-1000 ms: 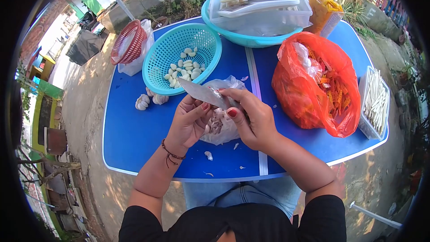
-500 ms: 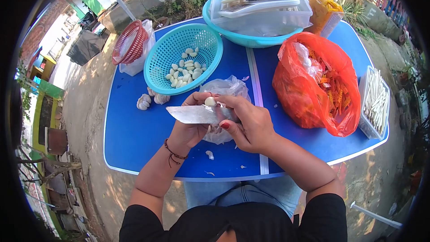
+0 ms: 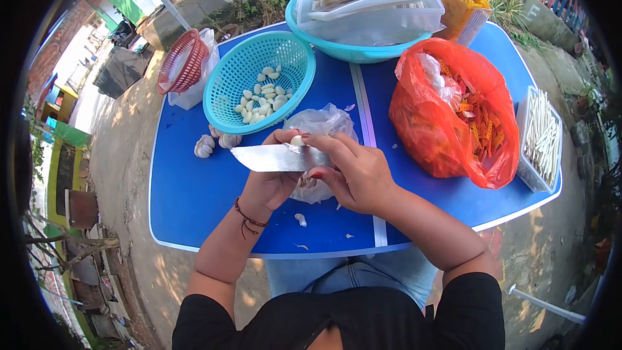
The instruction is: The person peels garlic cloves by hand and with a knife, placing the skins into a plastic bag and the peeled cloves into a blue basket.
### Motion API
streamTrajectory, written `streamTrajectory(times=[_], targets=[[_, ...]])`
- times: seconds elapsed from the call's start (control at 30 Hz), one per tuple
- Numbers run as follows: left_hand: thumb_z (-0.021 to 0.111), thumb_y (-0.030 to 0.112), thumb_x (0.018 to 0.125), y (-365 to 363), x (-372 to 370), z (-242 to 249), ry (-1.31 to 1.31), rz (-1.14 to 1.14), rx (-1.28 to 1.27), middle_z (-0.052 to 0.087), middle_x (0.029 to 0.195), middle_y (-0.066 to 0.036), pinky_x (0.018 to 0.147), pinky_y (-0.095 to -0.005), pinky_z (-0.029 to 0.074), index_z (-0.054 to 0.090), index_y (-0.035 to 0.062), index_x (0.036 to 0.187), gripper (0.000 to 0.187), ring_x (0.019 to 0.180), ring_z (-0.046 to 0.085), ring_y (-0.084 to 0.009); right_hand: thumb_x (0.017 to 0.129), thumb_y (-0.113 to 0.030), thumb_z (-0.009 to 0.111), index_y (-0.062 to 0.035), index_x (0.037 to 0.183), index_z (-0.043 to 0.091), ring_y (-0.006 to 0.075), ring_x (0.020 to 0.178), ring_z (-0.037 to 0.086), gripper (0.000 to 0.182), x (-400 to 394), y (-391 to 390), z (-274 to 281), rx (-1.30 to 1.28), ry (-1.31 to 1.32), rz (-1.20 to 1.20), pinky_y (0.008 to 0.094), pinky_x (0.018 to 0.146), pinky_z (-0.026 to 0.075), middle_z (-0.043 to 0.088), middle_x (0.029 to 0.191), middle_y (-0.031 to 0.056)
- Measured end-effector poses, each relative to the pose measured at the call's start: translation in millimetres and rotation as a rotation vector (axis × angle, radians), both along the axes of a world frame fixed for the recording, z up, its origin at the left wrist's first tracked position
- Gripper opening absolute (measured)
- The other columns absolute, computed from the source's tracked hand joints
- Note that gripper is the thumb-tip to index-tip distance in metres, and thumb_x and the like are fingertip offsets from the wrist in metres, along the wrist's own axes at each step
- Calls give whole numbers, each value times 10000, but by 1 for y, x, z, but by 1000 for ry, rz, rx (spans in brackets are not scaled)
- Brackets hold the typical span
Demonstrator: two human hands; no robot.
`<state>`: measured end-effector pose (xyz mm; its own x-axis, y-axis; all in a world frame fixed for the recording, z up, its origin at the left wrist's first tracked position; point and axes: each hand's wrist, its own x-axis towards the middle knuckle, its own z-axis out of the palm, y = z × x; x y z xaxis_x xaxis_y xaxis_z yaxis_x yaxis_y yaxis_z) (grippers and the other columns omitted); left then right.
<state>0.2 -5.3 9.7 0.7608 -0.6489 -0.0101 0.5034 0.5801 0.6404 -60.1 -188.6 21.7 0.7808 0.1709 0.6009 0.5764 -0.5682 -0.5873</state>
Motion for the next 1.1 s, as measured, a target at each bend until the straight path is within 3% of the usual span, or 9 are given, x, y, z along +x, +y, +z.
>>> streamTrajectory(times=[0.3, 0.4, 0.5, 0.6, 0.7, 0.8, 1.1], targets=[[666, -56, 802, -1, 2, -6, -41, 36, 31, 626, 1075, -106, 810, -306, 559, 553, 40, 1092, 325, 966, 654, -202, 824, -168, 679, -74, 1159, 619, 258, 626, 611, 353, 1, 2, 3, 44, -5, -21, 327, 522, 468, 615, 856, 90], [669, -51, 810, 0, 1, -4, -71, 34, 55, 636, 1082, -107, 822, -302, 555, 555, 27, 1119, 338, 975, 651, -194, 860, -133, 647, -40, 1155, 614, 241, 703, 638, 311, 0, 0, 6, 106, 86, 11, 304, 583, 483, 632, 895, 113], [668, -26, 828, -1, 1, 0, -68, -9, 97, 643, 1081, -106, 836, -308, 554, 553, 22, 1156, 351, 989, 649, -189, 890, -111, 614, -5, 1150, 609, 226, 776, 641, 281, 4, 1, 1, 305, 81, 77, 290, 654, 489, 643, 931, 134], [672, 2, 838, -2, 3, -1, -85, 27, 74, 627, 1118, -115, 851, -312, 556, 544, 24, 1170, 357, 1014, 642, -189, 897, -108, 604, 14, 1147, 606, 226, 819, 635, 278, -1, 2, 8, 461, 288, 113, 292, 701, 492, 650, 965, 143], [663, -10, 837, -1, 4, 4, -13, 35, 38, 606, 1153, -125, 872, -317, 557, 542, 26, 1157, 345, 1039, 633, -197, 889, -123, 615, 0, 1144, 611, 229, 781, 627, 283, 4, 2, 0, 345, 101, 106, 296, 666, 486, 638, 914, 131], [645, -33, 836, 1, 9, 1, -9, -24, -117, 590, 1173, -132, 879, -319, 559, 535, 29, 1165, 352, 1057, 625, -207, 874, -136, 632, -17, 1140, 617, 233, 717, 614, 291, 0, -2, 7, 144, 101, 76, 300, 608, 471, 616, 857, 115], [665, -24, 828, 1, 4, -1, -55, 11, -13, 608, 1144, -127, 897, -322, 545, 559, 20, 1163, 354, 1048, 628, -215, 857, -135, 648, -32, 1138, 623, 233, 634, 591, 301, 3, -1, 2, 169, 28, 17, 303, 550, 454, 600, 823, 106]])
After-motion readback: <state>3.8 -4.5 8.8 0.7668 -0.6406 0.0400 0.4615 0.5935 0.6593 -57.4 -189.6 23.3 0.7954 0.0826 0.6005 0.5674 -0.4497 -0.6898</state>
